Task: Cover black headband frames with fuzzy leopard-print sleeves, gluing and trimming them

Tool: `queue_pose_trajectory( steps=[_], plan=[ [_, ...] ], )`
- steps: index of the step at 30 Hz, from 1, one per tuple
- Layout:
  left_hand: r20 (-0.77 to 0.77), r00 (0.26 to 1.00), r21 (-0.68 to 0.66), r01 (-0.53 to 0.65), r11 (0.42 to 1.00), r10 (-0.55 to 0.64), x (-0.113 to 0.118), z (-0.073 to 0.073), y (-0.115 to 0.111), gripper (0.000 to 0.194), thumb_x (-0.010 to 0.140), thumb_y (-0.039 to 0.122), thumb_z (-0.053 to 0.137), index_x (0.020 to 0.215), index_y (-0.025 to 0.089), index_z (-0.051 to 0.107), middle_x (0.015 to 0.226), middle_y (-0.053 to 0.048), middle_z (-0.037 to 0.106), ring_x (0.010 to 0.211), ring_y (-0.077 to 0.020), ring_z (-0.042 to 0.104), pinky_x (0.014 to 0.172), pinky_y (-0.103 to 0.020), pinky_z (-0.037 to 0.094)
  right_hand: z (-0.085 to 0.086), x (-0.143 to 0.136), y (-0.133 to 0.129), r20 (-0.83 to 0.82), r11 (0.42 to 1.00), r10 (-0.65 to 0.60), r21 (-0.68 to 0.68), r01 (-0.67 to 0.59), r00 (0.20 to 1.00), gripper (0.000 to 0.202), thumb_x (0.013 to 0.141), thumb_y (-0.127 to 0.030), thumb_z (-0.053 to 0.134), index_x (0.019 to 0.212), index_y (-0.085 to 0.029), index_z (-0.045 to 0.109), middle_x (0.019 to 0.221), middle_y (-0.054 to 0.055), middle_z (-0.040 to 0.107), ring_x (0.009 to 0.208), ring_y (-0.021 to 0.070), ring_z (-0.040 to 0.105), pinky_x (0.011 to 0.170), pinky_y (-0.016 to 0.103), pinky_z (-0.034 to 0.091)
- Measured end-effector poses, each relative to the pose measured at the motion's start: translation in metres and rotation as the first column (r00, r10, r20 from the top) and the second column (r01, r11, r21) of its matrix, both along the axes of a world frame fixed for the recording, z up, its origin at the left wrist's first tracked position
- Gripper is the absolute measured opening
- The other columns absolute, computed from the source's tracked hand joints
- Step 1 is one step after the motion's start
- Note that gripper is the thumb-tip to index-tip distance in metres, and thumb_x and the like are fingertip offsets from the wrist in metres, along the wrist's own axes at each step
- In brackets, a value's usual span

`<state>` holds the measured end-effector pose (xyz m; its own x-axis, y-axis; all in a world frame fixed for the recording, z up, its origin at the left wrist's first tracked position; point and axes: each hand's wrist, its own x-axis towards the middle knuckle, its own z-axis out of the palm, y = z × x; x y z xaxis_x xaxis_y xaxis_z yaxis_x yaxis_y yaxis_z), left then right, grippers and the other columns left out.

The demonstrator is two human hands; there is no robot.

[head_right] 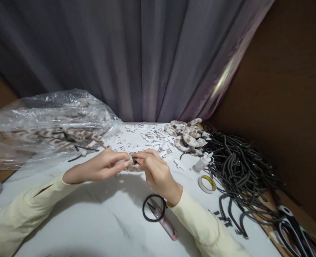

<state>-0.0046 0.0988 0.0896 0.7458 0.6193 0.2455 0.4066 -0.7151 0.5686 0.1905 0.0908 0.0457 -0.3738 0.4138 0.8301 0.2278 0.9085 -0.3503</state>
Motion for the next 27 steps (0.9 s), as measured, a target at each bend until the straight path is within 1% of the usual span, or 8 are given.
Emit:
queue_pose_trajectory(
  steps=[8,11,14,17,20,22,24,27],
  plan=[
    [-0.122,0.988,0.184,0.116,0.976,-0.095,0.001,-0.005,-0.003,0.023,0.091,0.019,0.031,0.072,0.017,0.043,0.063,0.000,0.046,0.057,-0.0121,0.043,0.056,-0.024,0.033,0.007,0.001,-0.004,0.138,1.000,-0.009,0.023,0.006,0.990,0.018,0.086,-0.003,0.042,0.081,-0.019,0.050,0.086,0.009,0.066,0.076,0.0158,0.060,0.069,0.035,0.049],
    [-0.179,0.978,0.251,0.147,0.957,-0.103,0.001,-0.005,-0.004,0.024,0.093,0.019,0.028,0.073,0.017,0.043,0.064,-0.001,0.049,0.059,-0.0136,0.042,0.059,-0.026,0.034,0.013,0.002,-0.006,0.190,1.000,-0.002,-0.025,0.007,0.982,0.020,0.087,-0.003,0.041,0.079,-0.018,0.049,0.086,0.008,0.065,0.081,0.0158,0.060,0.071,0.033,0.047],
    [-0.237,0.967,0.365,0.177,0.914,-0.093,0.001,-0.005,-0.006,0.025,0.092,0.017,0.028,0.075,0.016,0.045,0.066,-0.003,0.051,0.060,-0.0155,0.043,0.058,-0.027,0.035,0.018,0.003,-0.008,0.207,0.989,0.011,-0.150,0.020,0.978,0.014,0.089,-0.008,0.044,0.086,-0.019,0.052,0.085,0.006,0.064,0.082,0.0157,0.059,0.073,0.030,0.046],
    [-0.282,0.957,0.520,0.208,0.828,-0.064,0.002,-0.007,-0.009,0.025,0.091,0.013,0.030,0.075,0.015,0.048,0.066,-0.005,0.053,0.061,-0.0170,0.044,0.057,-0.028,0.037,0.024,0.005,-0.008,0.249,0.945,0.036,-0.325,0.048,0.968,0.010,0.088,-0.018,0.052,0.097,-0.019,0.055,0.086,0.005,0.065,0.079,0.0156,0.058,0.072,0.029,0.046],
    [-0.341,0.940,0.668,0.253,0.700,-0.014,0.003,-0.010,-0.012,0.027,0.090,0.007,0.032,0.070,0.015,0.049,0.062,-0.004,0.052,0.057,-0.0161,0.043,0.059,-0.030,0.039,0.027,0.008,-0.007,0.353,0.940,0.021,-0.326,0.102,0.936,0.012,0.085,-0.024,0.057,0.095,-0.018,0.059,0.090,0.007,0.064,0.085,0.0193,0.054,0.076,0.033,0.043],
    [-0.375,0.926,0.753,0.281,0.595,0.038,0.004,-0.012,-0.016,0.026,0.089,0.006,0.035,0.070,0.014,0.050,0.062,-0.003,0.051,0.056,-0.0159,0.044,0.061,-0.032,0.040,0.029,0.010,-0.007,0.433,0.949,-0.005,-0.281,0.140,0.901,0.010,0.085,-0.022,0.057,0.091,-0.017,0.062,0.094,0.009,0.063,0.086,0.0209,0.051,0.077,0.037,0.040],
    [-0.384,0.919,0.815,0.295,0.498,0.084,0.006,-0.012,-0.018,0.022,0.089,0.007,0.038,0.073,0.013,0.051,0.062,-0.003,0.051,0.055,-0.0160,0.045,0.063,-0.034,0.041,0.030,0.011,-0.008,0.479,0.938,0.017,-0.313,0.153,0.877,0.008,0.084,-0.017,0.056,0.089,-0.016,0.062,0.090,0.009,0.063,0.081,0.0197,0.051,0.074,0.035,0.041],
    [-0.364,0.925,0.863,0.292,0.412,0.107,0.009,-0.012,-0.021,0.018,0.088,0.008,0.043,0.074,0.013,0.052,0.061,-0.002,0.052,0.053,-0.0157,0.046,0.061,-0.034,0.040,0.033,0.011,-0.011,0.449,0.893,0.074,-0.427,0.141,0.890,0.007,0.082,-0.011,0.056,0.086,-0.014,0.061,0.078,0.006,0.063,0.073,0.0166,0.054,0.066,0.028,0.042]
  ],
)
